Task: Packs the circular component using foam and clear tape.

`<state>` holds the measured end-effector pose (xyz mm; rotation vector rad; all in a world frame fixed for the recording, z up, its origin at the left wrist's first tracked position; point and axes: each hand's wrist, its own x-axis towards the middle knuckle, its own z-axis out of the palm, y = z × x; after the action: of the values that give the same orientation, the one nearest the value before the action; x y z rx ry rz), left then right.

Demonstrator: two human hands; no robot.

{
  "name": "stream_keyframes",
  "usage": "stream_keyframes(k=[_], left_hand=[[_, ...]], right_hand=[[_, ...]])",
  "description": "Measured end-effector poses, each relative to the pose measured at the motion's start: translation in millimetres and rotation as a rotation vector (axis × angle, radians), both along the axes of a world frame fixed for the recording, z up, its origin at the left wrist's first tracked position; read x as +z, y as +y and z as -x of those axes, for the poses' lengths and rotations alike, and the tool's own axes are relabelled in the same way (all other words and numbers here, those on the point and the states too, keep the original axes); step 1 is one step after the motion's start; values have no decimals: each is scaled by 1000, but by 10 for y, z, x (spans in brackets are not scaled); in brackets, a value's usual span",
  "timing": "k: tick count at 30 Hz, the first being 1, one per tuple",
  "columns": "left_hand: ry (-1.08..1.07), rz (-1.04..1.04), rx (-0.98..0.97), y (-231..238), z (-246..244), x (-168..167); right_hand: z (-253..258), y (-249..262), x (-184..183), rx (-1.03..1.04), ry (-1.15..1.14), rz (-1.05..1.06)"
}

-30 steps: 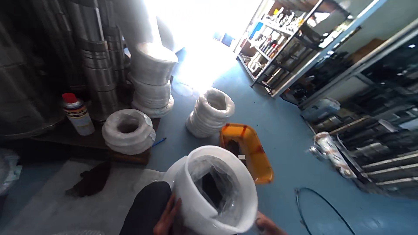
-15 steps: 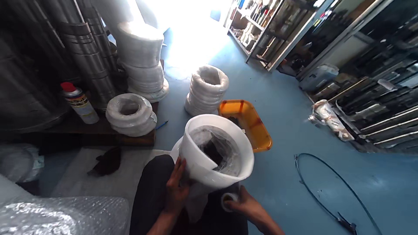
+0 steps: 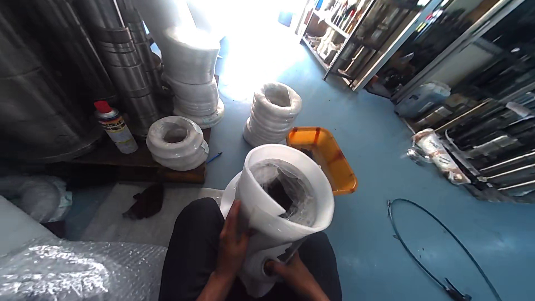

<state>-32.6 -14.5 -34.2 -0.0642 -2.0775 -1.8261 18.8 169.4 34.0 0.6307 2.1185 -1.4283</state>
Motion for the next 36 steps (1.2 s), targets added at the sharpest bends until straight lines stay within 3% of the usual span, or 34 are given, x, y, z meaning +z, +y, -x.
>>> stream_keyframes(k=[4, 7, 16, 21, 28, 36], left_hand=[[-167, -95, 24, -54, -35, 10], [-279, 4, -31, -142, -93, -37], [-204, 317, -229, -284, -157, -99], [-380, 122, -372, -509, 58, 7], [-743, 654, -297, -256, 526, 185], [-874, 754, -398, -177, 443, 421]], right_hand=[[62, -200, -149, -36, -4, 31], [111, -253, -256, -66, 66, 102], [134, -322, -248, -74, 189, 186], [158, -307, -206, -67, 201, 215], [154, -351, -192, -74, 233, 222], [254, -394, -206, -128, 264, 303]])
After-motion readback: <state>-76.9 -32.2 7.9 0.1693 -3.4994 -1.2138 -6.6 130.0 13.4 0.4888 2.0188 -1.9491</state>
